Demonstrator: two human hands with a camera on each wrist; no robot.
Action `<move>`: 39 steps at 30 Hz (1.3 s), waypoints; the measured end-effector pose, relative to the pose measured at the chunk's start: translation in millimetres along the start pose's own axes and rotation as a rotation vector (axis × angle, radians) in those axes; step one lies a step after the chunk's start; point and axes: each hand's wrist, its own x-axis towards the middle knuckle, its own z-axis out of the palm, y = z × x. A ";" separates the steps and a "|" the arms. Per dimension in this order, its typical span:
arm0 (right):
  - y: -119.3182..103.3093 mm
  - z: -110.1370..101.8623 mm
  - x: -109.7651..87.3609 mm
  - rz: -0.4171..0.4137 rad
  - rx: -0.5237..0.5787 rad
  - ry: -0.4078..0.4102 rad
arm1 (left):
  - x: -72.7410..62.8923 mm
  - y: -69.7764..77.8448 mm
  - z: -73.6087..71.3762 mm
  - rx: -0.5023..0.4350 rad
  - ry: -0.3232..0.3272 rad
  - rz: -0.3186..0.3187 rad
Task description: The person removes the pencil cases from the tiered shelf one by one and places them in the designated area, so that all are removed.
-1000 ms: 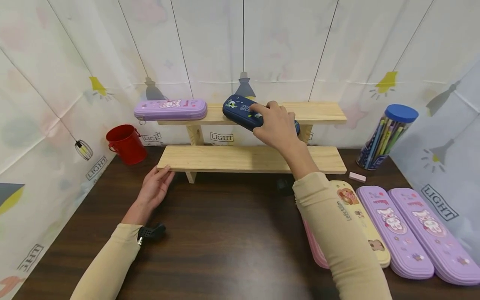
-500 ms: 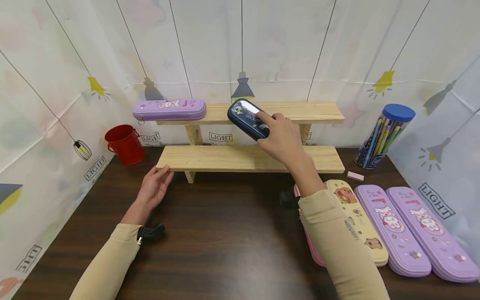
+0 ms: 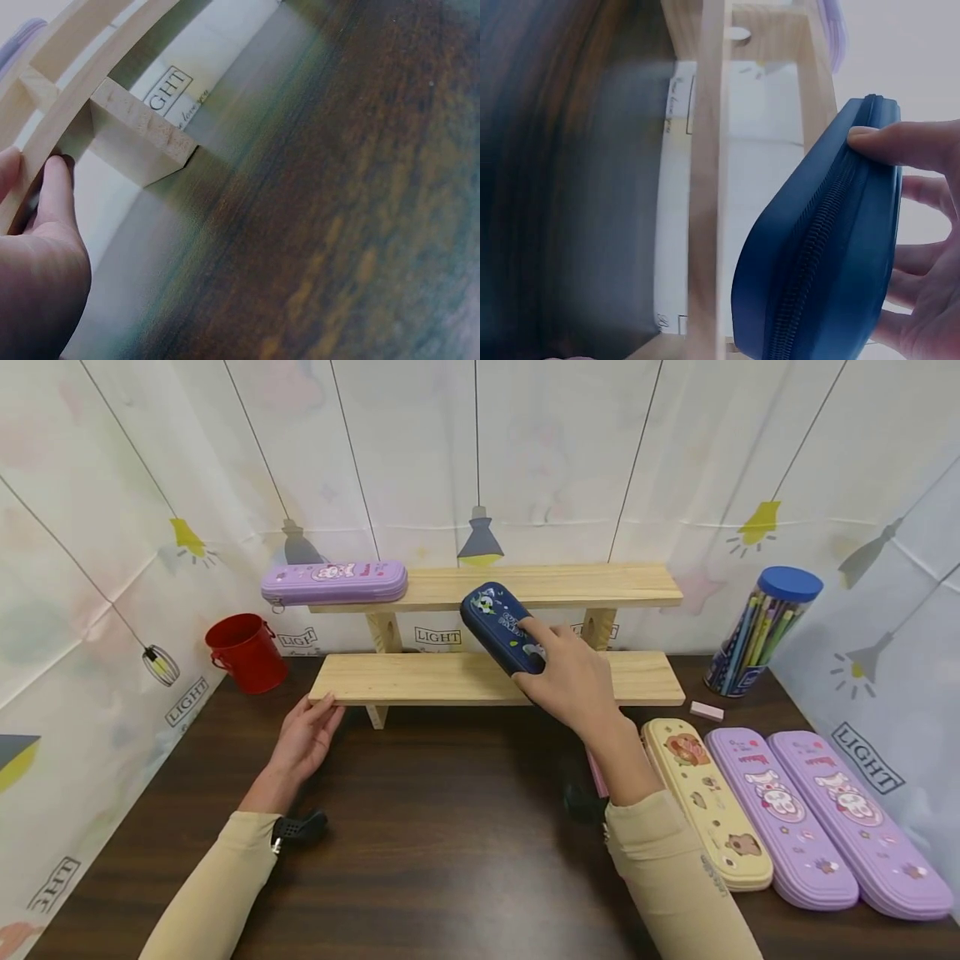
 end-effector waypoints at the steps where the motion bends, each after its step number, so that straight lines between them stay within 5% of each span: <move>1: 0.7 1.2 -2.7 0.000 0.000 0.001 | 0.1 0.1 -0.1 0.000 -0.002 0.001; 19: 11.6 24.4 -41.6 0.034 0.044 -0.102 | 0.6 -1.9 0.3 0.019 0.015 -0.018; 39: -16.0 42.1 -72.4 -0.161 -0.021 -0.185 | -2.1 1.4 0.8 0.036 0.005 -0.021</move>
